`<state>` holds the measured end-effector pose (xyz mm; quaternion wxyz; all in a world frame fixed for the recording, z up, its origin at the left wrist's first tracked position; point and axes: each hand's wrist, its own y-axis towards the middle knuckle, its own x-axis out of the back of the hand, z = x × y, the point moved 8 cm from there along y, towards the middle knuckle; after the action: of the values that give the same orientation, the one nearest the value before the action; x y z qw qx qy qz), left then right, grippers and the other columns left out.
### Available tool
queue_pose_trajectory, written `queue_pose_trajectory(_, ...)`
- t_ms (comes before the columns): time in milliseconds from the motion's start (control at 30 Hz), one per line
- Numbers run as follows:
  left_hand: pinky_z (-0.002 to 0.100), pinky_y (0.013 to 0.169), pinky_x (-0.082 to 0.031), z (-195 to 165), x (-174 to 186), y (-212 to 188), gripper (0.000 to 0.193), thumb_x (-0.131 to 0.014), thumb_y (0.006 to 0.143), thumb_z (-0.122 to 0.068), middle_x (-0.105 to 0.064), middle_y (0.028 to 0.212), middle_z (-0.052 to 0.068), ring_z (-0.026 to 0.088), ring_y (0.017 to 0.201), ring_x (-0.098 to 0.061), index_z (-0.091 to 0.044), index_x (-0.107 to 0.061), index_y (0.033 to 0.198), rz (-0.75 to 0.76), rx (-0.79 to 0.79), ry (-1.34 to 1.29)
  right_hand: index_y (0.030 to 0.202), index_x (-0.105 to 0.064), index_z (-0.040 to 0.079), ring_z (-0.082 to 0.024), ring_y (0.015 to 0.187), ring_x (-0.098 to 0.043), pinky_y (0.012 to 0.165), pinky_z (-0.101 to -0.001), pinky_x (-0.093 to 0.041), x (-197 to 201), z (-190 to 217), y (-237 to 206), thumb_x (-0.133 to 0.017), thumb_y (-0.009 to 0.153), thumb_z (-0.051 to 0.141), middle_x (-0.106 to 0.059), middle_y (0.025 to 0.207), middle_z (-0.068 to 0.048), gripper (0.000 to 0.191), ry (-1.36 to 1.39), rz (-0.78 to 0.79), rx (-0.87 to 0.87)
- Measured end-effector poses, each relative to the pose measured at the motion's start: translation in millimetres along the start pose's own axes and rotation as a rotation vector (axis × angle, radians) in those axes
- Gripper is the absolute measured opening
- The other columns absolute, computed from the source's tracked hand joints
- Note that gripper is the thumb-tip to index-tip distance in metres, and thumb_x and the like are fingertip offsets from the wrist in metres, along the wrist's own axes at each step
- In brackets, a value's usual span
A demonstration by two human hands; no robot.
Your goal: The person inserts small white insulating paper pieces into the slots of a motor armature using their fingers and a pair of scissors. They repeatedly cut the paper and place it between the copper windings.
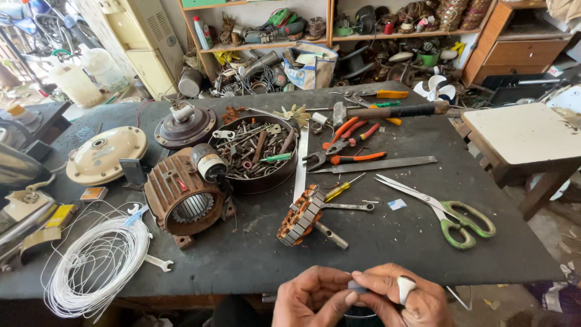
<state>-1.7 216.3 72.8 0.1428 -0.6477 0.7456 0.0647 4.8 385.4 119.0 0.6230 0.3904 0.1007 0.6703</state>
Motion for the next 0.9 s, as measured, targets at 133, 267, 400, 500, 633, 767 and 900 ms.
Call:
queue_pose_trajectory(133, 0.029, 0.076, -0.065, -12.2, 11.4, -4.3, 0.010, -0.079, 0.083, 0.006, -0.082, 0.085, 0.017, 0.017, 0.081, -0.080, 0.008, -0.077, 0.093, 0.039, -0.131, -0.009, 0.100, -0.081, 0.003, -0.015, 0.083, -0.081, 0.071, -0.0267, -0.067, -13.9, -6.0, -6.4, -0.089, 0.071, -0.003, -0.082, 0.092, -0.010, 0.030, 0.226, -0.059, -0.004)
queue_pose_trajectory(267, 0.030, 0.073, -0.065, -27.3, 7.7, -4.7, 0.005, -0.079, 0.085, 0.004, -0.080, 0.080, 0.015, 0.017, 0.078, -0.079, 0.006, -0.078, 0.088, 0.025, -0.214, 0.057, 0.098, -0.081, 0.004, -0.014, 0.081, -0.079, 0.070, -0.0254, -0.067, -14.5, -4.3, -5.1, -0.086, 0.076, -0.001, -0.082, 0.089, -0.008, 0.023, 0.219, -0.095, -0.062)
queue_pose_trajectory(400, 0.030, 0.070, -0.063, -89.0, 2.6, -7.8, 0.012, -0.083, 0.083, -0.005, -0.080, 0.084, 0.009, 0.018, 0.078, -0.081, -0.002, -0.076, 0.092, -0.080, -0.666, 0.633, 0.097, -0.081, 0.003, -0.013, 0.082, -0.076, 0.072, -0.0251, -0.064, -1.4, -18.0, 0.6, -0.083, 0.078, 0.002, -0.081, 0.088, -0.007, 0.019, 0.202, -0.146, -0.219)
queue_pose_trajectory(500, 0.040, 0.094, -0.052, -128.4, 0.1, 18.2, 0.037, -0.078, 0.088, -0.017, -0.073, 0.120, 0.009, 0.027, 0.110, -0.066, -0.007, -0.071, 0.123, -0.080, -0.830, 1.073, 0.098, -0.079, -0.003, -0.017, 0.082, -0.076, 0.074, -0.0295, -0.061, 4.6, -54.2, -0.6, -0.079, 0.078, -0.002, -0.078, 0.089, -0.012, 0.021, 0.393, -0.231, -0.515)
queue_pose_trajectory(633, 0.052, 0.109, -0.033, -137.9, -17.5, 41.4, 0.048, -0.076, 0.088, -0.036, -0.058, 0.147, 0.013, 0.037, 0.139, -0.044, -0.008, -0.069, 0.127, 0.235, -0.903, 1.379, 0.106, -0.076, -0.002, -0.018, 0.076, -0.073, 0.073, -0.0316, -0.062, 7.3, -100.8, 3.3, -0.074, 0.084, -0.001, -0.077, 0.085, -0.012, 0.023, 0.517, -0.315, -0.661)
queue_pose_trajectory(767, 0.051, 0.120, -0.031, -131.6, -1.4, 28.9, 0.066, -0.077, 0.085, -0.049, -0.059, 0.149, 0.008, 0.031, 0.146, -0.046, -0.012, -0.062, 0.138, 0.270, -0.772, 1.320, 0.103, -0.072, -0.008, -0.019, 0.078, -0.075, 0.074, -0.0334, -0.064, 15.8, -130.5, -14.8, -0.073, 0.088, 0.000, -0.076, 0.087, -0.013, 0.017, 0.513, -0.411, -0.681)
queue_pose_trajectory(900, 0.055, 0.119, -0.024, -131.3, 13.1, 17.2, 0.108, -0.090, 0.061, -0.056, -0.041, 0.157, 0.017, 0.040, 0.149, -0.033, -0.011, -0.048, 0.149, 0.307, -0.780, 1.323, 0.102, -0.070, -0.003, -0.017, 0.078, -0.075, 0.072, -0.0323, -0.064, 14.0, -142.2, -13.7, -0.071, 0.091, 0.001, -0.075, 0.087, -0.010, 0.012, 0.554, -0.403, -0.611)
